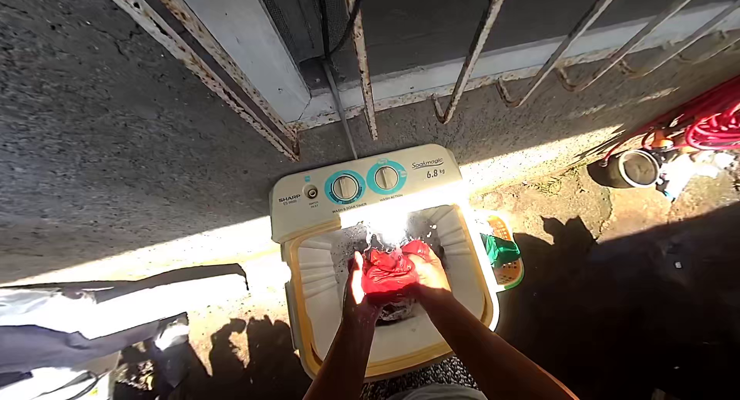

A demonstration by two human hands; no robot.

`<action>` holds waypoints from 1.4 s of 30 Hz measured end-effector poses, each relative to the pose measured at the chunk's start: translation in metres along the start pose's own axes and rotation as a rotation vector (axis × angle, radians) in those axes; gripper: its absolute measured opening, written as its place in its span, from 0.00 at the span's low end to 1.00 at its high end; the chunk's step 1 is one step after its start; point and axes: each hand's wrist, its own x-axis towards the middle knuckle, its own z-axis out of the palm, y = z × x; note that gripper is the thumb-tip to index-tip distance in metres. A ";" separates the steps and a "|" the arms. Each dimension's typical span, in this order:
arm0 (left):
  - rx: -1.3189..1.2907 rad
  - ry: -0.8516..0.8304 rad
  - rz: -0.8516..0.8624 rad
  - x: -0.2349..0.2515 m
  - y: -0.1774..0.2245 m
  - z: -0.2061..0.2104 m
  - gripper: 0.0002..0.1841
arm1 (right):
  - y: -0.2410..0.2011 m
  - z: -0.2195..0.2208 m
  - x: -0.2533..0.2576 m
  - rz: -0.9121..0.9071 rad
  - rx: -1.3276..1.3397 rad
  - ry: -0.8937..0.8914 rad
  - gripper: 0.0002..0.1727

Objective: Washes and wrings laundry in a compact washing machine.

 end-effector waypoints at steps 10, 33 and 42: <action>0.703 -0.555 -0.359 0.035 0.044 0.014 0.15 | 0.007 0.006 -0.036 -1.331 -0.922 -0.492 0.05; 1.554 -0.487 -0.855 0.079 -0.080 0.013 0.24 | 0.079 -0.059 -0.003 -0.890 -1.477 -1.237 0.09; 1.450 -0.137 -0.517 0.168 -0.093 -0.043 0.26 | -0.185 -0.189 0.019 -0.577 -0.938 -0.390 0.08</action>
